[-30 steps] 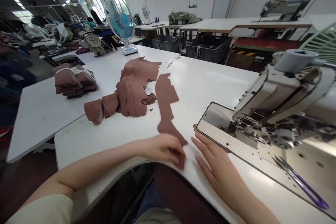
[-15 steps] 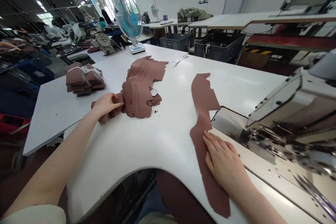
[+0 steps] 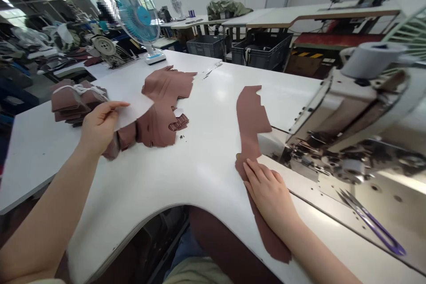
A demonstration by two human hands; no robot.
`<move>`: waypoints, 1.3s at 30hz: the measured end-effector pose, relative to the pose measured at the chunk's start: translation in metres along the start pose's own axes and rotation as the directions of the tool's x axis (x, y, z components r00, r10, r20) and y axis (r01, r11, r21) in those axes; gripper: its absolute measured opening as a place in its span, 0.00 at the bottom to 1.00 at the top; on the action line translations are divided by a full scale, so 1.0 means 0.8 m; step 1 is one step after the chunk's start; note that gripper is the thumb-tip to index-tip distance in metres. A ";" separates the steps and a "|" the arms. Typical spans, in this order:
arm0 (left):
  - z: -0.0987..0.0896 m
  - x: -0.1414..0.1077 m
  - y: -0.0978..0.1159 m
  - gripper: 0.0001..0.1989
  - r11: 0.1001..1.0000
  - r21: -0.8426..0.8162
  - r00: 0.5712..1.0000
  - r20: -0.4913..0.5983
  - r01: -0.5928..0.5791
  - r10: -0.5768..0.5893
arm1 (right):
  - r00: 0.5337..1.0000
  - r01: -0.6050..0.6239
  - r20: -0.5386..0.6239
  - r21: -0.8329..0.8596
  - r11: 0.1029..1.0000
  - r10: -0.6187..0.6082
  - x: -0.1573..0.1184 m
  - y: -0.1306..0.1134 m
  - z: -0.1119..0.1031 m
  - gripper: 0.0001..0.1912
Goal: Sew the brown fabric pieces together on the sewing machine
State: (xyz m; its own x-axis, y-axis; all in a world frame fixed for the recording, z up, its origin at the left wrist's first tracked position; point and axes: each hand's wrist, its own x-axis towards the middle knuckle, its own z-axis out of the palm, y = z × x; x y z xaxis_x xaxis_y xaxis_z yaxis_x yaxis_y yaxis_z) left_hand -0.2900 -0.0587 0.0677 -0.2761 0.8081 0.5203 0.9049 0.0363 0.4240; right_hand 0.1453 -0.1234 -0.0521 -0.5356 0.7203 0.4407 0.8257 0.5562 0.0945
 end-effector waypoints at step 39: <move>0.252 -0.138 0.291 0.16 0.238 -0.635 0.174 0.163 -0.735 0.971 | 0.983 -0.185 0.053 0.333 0.925 0.178 -0.047 0.061 -0.038 0.16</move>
State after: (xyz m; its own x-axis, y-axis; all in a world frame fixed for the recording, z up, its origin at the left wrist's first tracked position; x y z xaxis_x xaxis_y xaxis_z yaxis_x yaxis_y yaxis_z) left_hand 0.0163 -0.0212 -0.0405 0.8838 0.2717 0.3810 0.2131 -0.9585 0.1892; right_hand 0.2114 -0.1361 -0.0367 -0.3887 0.8286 0.4030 0.8037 0.5188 -0.2914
